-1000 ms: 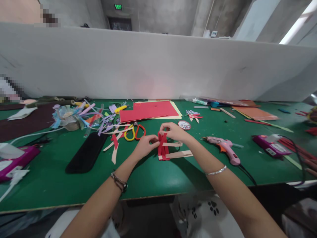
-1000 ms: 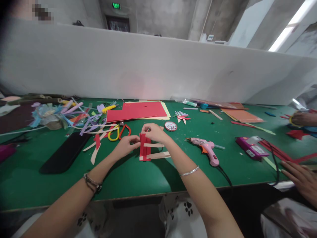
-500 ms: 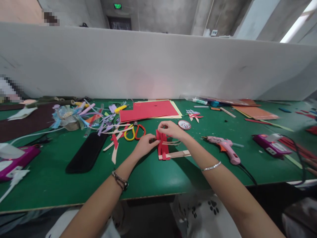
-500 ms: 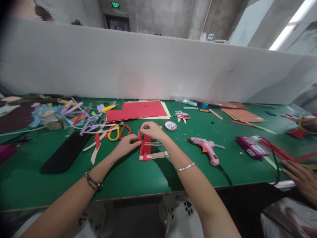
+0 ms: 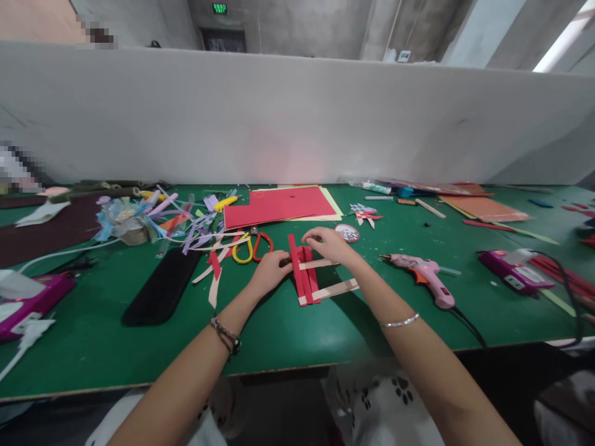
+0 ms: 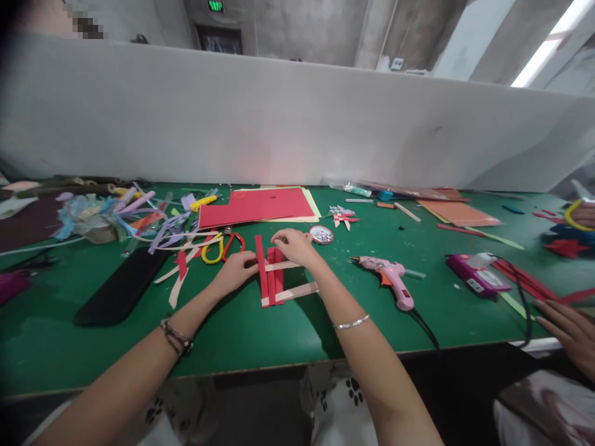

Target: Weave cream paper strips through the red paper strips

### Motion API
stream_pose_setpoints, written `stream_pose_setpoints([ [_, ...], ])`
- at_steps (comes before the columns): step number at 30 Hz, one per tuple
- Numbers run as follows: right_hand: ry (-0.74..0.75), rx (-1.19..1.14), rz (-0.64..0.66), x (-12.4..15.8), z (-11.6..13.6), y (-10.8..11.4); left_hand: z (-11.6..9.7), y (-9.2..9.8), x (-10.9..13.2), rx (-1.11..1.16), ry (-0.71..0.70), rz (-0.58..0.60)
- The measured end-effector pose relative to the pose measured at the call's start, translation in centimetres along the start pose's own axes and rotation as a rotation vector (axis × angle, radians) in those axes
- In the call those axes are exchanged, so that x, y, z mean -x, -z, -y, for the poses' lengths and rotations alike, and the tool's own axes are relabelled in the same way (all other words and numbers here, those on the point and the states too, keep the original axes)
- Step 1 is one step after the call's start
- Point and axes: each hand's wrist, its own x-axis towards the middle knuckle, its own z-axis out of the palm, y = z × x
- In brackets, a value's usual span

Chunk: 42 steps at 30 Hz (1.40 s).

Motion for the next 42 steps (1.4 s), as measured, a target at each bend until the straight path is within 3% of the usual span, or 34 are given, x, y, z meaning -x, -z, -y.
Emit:
stream_pose_setpoints([
  [3, 0.010, 0.063, -0.002, 1.3, -0.9, 0.8, 0.1, -0.1, -0.1, 0.002, -0.010, 0.013],
  [6, 0.095, 0.127, 0.084, 2.8, -1.7, 1.0, 0.0, -0.1, -0.1, 0.016, -0.018, 0.029],
  [10, 0.091, 0.256, 0.143, 4.1, -2.3, 0.6, 0.0, -0.1, 0.0, 0.004, -0.018, 0.033],
  [17, 0.078, 0.265, 0.043, 4.2, -2.8, 0.0, 0.0, 0.0, 0.0, 0.014, -0.014, 0.039],
  [35, 0.075, 0.299, 0.036, 4.4, -2.8, -0.6, -0.1, 0.1, 0.0, 0.002, -0.026, 0.098],
  [42, 0.112, 0.235, 0.007, 4.8, -2.6, 0.2, 0.1, 0.4, -0.1, 0.044, -0.051, 0.154],
])
